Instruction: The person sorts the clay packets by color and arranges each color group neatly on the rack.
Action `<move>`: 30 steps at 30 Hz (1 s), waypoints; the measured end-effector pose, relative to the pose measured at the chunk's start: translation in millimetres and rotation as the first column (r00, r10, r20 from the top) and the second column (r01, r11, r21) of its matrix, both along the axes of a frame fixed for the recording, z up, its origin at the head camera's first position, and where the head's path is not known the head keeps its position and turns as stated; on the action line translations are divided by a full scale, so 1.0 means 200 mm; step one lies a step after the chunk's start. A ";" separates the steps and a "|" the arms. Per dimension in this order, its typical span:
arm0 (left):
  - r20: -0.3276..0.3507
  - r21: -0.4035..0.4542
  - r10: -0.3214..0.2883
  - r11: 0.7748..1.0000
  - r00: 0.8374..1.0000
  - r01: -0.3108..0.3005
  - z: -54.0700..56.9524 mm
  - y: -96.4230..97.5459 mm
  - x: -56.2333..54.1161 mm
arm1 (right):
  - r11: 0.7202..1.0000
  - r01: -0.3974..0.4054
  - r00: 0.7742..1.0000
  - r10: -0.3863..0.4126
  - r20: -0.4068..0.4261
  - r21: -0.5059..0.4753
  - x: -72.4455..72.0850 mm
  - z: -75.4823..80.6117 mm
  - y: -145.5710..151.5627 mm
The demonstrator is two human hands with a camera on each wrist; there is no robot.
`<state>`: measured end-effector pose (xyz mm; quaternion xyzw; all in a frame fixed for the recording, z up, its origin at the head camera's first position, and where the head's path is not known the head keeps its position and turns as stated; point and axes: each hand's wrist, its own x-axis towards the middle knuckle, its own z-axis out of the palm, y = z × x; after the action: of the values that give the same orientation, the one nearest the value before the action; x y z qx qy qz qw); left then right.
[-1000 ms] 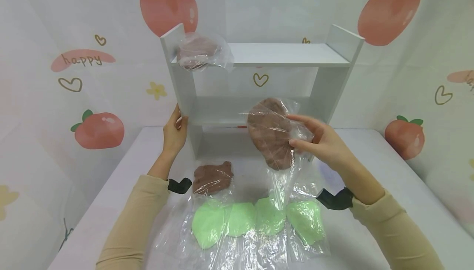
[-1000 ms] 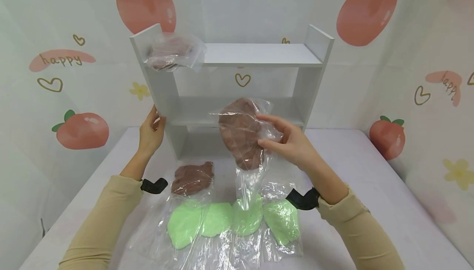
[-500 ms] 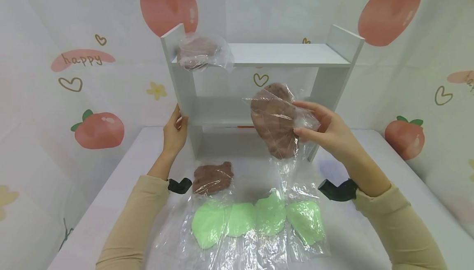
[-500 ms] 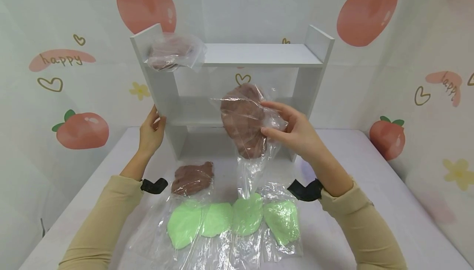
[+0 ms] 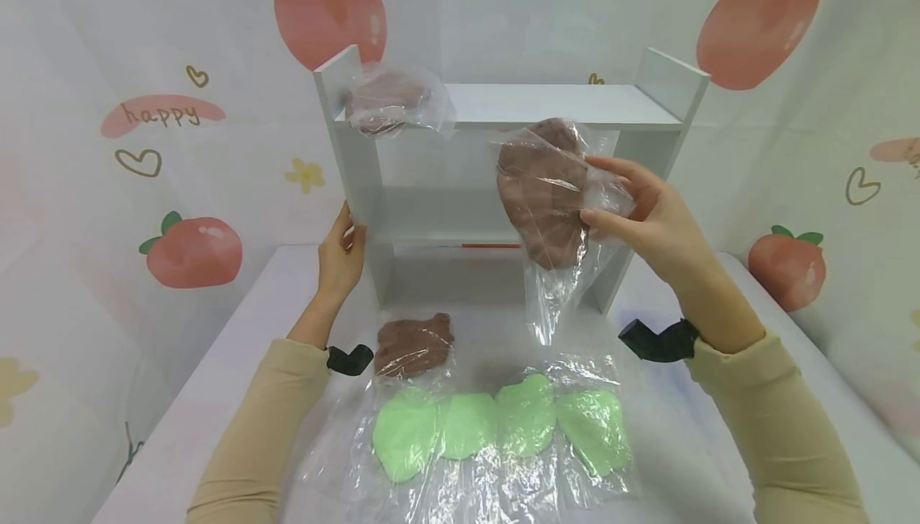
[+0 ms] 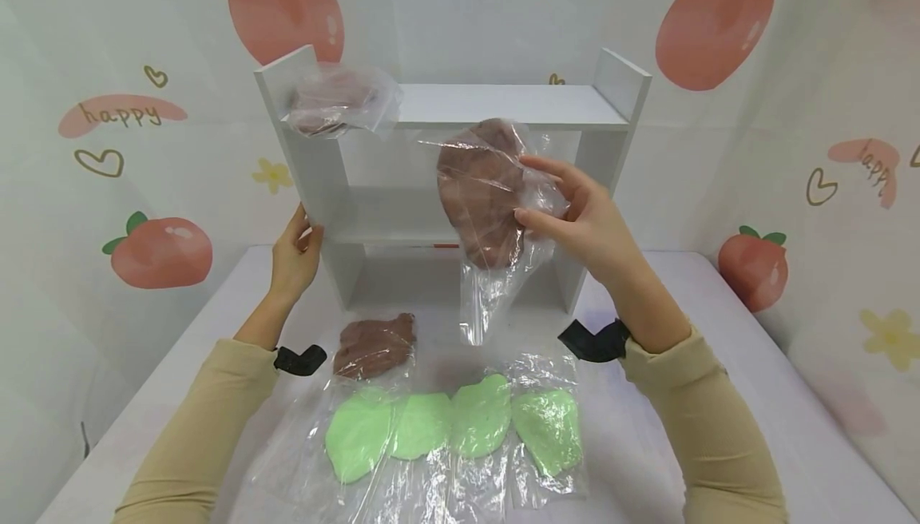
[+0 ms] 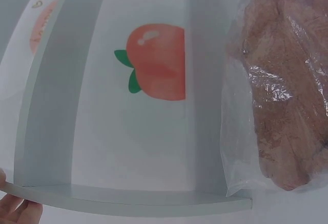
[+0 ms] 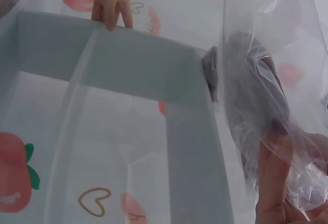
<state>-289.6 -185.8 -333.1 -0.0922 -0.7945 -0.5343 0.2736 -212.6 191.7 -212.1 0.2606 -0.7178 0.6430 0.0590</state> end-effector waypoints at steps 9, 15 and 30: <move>-0.015 -0.005 -0.002 1.000 1.000 0.002 0.00 0.00 0.00 | 0.993 0.005 1.000 -0.005 -0.003 -0.121 -0.05 0.11 -0.02; -0.007 0.003 0.005 1.000 1.000 -0.005 0.00 0.00 -0.01 | 0.986 0.066 0.998 -0.063 0.028 -0.150 -0.09 0.17 -0.06; 0.000 0.010 0.000 1.000 1.000 0.000 0.00 0.00 -0.01 | 0.956 0.129 0.988 -0.102 0.115 -0.265 -0.23 0.29 -0.13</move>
<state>-290.7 -185.7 -333.7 -0.0908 -0.7917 -0.5383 0.2742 -258.9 164.7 -154.3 0.1750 -0.6390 0.7429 0.0957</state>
